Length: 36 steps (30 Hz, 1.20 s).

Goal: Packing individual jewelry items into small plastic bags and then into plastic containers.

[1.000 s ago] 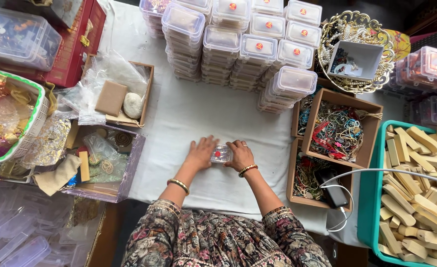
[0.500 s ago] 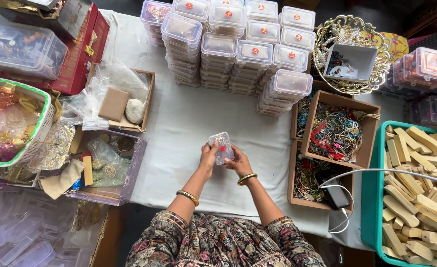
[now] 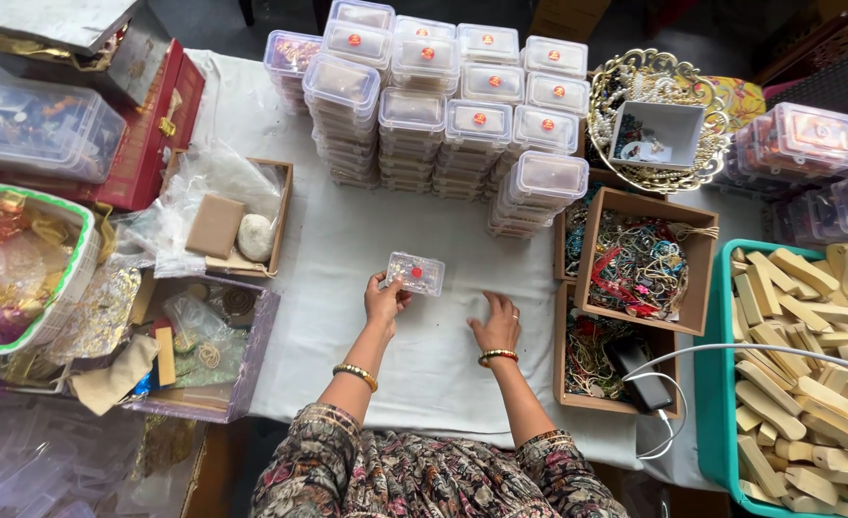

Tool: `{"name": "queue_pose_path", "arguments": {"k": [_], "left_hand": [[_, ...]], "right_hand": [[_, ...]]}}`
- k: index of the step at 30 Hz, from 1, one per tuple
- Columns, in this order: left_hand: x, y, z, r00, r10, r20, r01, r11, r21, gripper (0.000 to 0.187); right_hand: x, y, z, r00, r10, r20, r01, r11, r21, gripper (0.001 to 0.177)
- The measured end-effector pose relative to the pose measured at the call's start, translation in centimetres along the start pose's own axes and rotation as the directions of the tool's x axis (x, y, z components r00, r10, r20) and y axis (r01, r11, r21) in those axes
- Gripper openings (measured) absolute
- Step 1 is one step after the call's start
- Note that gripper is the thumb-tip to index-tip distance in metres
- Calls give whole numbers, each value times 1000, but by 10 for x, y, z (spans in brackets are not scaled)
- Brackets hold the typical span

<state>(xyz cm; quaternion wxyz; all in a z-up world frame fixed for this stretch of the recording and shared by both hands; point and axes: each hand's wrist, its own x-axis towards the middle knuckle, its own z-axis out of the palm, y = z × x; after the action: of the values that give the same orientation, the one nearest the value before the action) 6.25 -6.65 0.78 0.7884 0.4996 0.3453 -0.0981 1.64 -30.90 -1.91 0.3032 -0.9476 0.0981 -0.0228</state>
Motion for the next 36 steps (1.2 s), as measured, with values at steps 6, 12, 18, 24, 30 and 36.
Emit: {"name": "queue_pose_path", "arguments": {"k": [6, 12, 18, 24, 30, 36], "left_hand": [[46, 10, 45, 1000, -1, 21, 2, 998, -63, 31], [40, 44, 107, 999, 35, 17, -32, 988, -152, 32], [-1, 92, 133, 991, 134, -8, -132, 963, -233, 32], [4, 104, 147, 968, 233, 88, -196, 931, -307, 29], [5, 110, 159, 955, 236, 179, -176, 939, -297, 27], [4, 106, 200, 943, 203, 262, -152, 967, -203, 31]], "right_hand": [[-5, -44, -50, 884, 286, 369, -83, 874, -478, 124], [9, -58, -77, 838, 314, 445, -8, 824, -566, 122], [97, -42, -132, 873, -315, -371, 301, 949, -97, 36], [175, -111, -225, 804, -477, -356, 429, 879, -210, 83], [209, -90, -225, 891, -453, -26, 434, 868, -241, 94], [192, -95, -269, 878, -342, -336, 349, 936, -41, 80]]}}
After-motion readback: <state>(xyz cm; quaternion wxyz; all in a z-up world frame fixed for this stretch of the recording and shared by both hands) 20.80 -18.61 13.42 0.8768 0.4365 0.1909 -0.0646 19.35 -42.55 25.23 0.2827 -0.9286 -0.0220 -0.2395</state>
